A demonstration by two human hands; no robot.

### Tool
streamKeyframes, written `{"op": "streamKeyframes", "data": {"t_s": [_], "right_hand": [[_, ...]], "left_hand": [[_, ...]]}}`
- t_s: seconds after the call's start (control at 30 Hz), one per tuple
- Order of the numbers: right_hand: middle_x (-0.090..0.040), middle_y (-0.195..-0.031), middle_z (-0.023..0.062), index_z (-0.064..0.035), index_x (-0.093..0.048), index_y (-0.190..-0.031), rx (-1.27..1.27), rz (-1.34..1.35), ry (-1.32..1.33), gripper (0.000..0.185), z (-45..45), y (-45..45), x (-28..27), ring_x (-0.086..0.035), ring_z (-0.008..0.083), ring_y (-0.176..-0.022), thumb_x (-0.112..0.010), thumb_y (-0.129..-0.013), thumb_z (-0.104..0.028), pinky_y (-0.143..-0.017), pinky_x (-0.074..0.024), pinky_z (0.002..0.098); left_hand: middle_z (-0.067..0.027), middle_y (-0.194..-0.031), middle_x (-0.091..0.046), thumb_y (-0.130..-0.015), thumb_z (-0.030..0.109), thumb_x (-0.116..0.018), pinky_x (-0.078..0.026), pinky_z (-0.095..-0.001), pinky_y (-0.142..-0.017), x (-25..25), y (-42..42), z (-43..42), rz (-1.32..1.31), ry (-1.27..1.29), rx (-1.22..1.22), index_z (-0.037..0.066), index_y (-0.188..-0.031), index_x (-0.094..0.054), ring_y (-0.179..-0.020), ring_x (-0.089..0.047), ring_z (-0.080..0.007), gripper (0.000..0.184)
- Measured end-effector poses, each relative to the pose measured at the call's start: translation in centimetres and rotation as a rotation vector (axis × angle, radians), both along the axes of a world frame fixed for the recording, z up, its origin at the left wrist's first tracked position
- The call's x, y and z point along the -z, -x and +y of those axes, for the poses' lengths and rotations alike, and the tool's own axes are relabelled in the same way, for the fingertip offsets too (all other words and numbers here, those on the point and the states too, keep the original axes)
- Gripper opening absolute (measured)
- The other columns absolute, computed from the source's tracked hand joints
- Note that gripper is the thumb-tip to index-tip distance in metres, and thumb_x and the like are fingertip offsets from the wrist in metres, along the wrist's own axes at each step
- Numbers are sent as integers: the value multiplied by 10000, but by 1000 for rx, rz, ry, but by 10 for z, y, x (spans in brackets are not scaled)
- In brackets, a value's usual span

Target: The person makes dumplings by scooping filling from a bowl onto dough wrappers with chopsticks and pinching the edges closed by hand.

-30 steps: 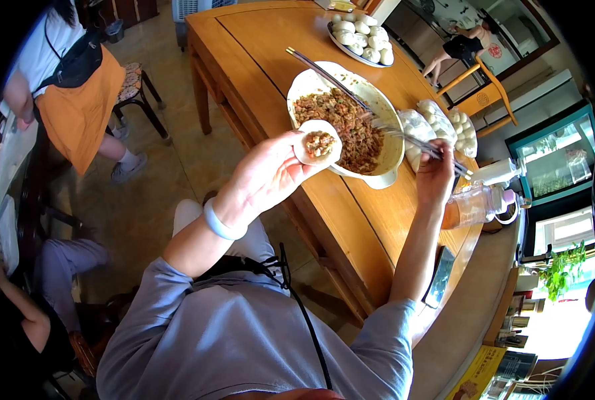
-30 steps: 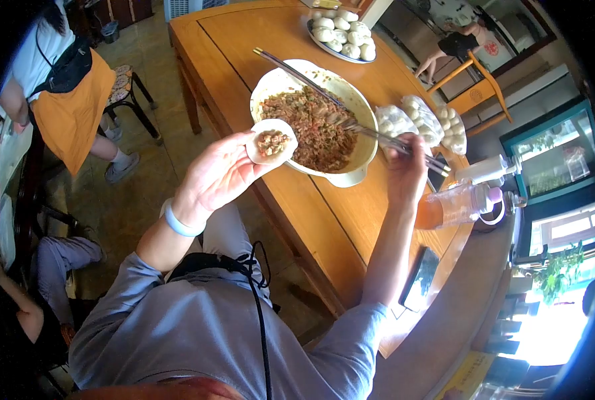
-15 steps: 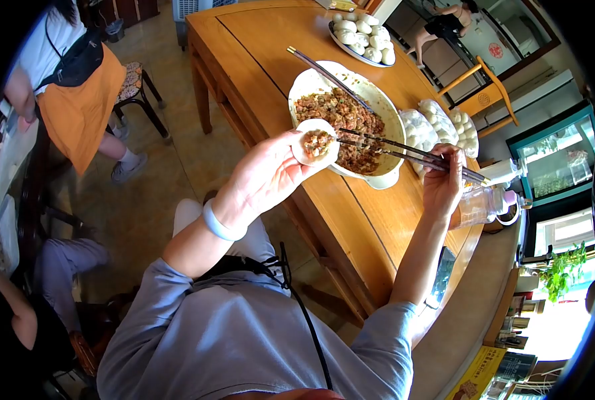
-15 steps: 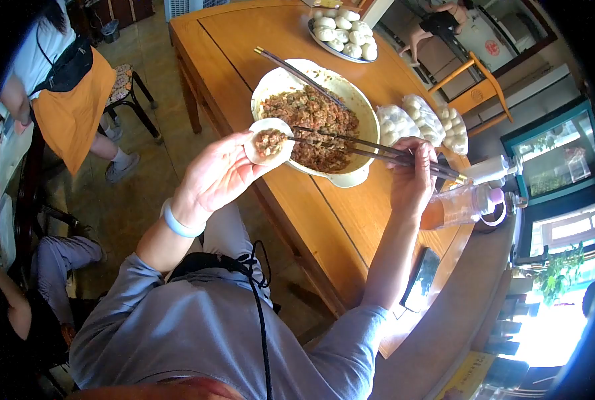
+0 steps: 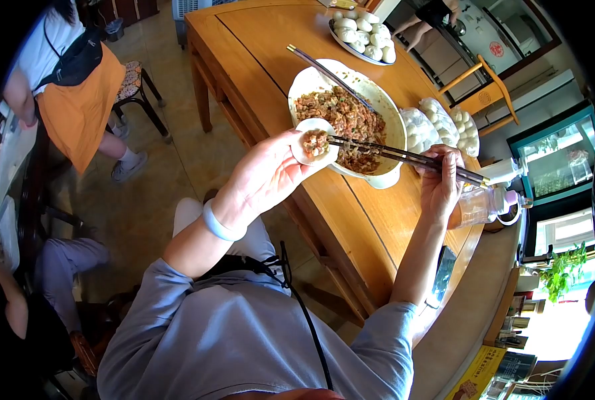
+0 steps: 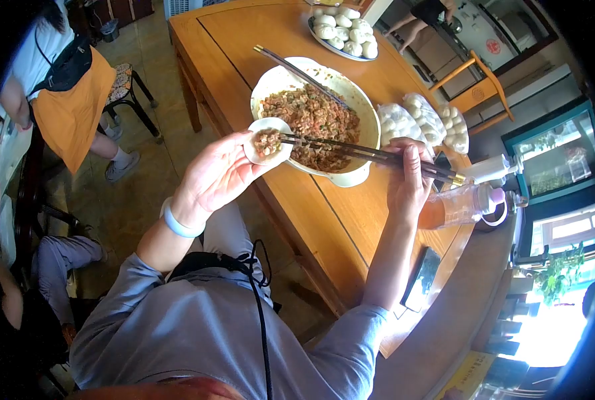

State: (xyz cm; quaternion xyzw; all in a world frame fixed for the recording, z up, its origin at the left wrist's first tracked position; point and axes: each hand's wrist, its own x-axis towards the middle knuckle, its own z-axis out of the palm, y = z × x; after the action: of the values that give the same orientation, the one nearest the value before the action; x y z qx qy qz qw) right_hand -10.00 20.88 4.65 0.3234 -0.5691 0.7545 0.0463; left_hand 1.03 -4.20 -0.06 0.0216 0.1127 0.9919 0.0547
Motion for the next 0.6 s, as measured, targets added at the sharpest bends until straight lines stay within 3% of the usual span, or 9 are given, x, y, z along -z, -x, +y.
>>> {"op": "streamKeyframes", "data": {"t_s": [0.1,0.4,0.43,0.47,0.53,0.6], "right_hand": [[-584,-834,139,39,-535,-934,-13,-20,31,244,0,2,0,-575,187,-643,-474,-928,-198,-600,-489,278],[-591,-844,115,14,-538,-971,-13,-326,512,208,10,21,1,-565,147,-685,-469,-928,-177,-582,-475,250],[-591,-821,107,20,-552,-953,32,-260,269,219,23,36,10,-571,140,-671,-470,-926,-182,-599,-489,239],[-589,-788,94,30,-569,-926,284,-184,-166,241,23,35,10,-571,142,-645,-478,-923,-193,-602,-496,236],[-587,-767,87,43,-577,-898,368,-232,-149,265,24,39,15,-570,142,-624,-484,-921,-205,-595,-498,241],[-589,-779,95,46,-568,-908,258,-154,-45,271,29,40,11,-571,144,-637,-479,-924,-209,-583,-492,245]], "left_hand": [[-190,-1149,-509,-942,118,-360,-432,-368,-978,0,0,0,0,0,0,-94,-1167,-419,-1074,-524,-296,315],[-220,-1203,-483,-936,108,-373,-394,-393,-1010,2,-2,-3,-33,-18,-15,-125,-1181,-391,-1133,-483,-281,339],[-218,-1198,-488,-936,112,-378,-398,-390,-1005,2,-2,-3,-56,-10,-24,-123,-1176,-397,-1130,-486,-279,337],[-216,-1194,-492,-936,116,-384,-403,-387,-1000,2,-1,-2,-78,-1,-33,-122,-1171,-402,-1128,-489,-277,335],[-213,-1191,-494,-935,118,-388,-402,-388,-1000,0,-2,-3,-73,-12,-34,-121,-1167,-405,-1124,-492,-277,334],[-211,-1188,-496,-933,120,-392,-399,-390,-1001,2,-3,-5,-64,-20,-32,-120,-1165,-406,-1123,-493,-278,334]]}}
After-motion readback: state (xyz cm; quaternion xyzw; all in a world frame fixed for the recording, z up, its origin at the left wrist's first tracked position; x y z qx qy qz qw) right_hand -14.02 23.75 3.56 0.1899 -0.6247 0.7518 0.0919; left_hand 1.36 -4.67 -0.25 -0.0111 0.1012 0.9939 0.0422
